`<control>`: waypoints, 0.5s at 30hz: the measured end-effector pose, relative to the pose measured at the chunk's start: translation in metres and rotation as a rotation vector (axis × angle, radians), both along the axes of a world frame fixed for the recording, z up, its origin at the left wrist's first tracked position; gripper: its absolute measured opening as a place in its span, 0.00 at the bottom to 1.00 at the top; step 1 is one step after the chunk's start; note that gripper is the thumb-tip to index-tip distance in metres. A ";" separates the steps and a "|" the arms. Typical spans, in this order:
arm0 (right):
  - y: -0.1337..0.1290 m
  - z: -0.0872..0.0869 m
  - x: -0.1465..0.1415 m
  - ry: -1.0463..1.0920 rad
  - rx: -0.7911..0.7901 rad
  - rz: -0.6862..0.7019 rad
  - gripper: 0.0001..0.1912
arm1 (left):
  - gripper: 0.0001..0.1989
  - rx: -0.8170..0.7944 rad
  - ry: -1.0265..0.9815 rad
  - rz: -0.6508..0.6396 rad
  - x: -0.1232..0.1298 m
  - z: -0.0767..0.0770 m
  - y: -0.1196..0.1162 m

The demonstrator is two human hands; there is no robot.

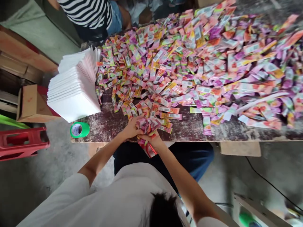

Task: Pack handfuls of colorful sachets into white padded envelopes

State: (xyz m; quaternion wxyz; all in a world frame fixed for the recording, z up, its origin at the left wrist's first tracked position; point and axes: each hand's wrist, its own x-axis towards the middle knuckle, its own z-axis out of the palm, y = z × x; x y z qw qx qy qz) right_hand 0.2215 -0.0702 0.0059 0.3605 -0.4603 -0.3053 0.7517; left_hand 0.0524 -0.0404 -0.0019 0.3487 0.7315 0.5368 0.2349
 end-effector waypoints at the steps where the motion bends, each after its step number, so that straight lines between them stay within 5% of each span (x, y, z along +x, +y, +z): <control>1: -0.002 -0.002 -0.004 0.020 -0.041 -0.007 0.27 | 0.33 -0.009 -0.019 0.085 -0.016 0.002 -0.001; 3: -0.003 -0.004 -0.005 0.014 -0.086 -0.027 0.25 | 0.22 0.061 -0.001 0.450 -0.059 0.010 0.003; 4: -0.001 -0.006 -0.002 -0.003 -0.095 -0.034 0.24 | 0.18 0.157 0.068 0.771 -0.084 0.015 0.007; 6: 0.005 -0.008 0.007 -0.051 -0.095 -0.052 0.20 | 0.19 0.234 0.139 1.057 -0.134 0.023 0.019; 10: 0.020 -0.010 0.022 -0.126 -0.040 -0.074 0.18 | 0.24 0.267 0.391 1.213 -0.201 0.020 0.044; 15: 0.016 -0.014 0.034 -0.167 0.020 -0.104 0.17 | 0.17 0.194 0.459 1.276 -0.222 0.019 0.045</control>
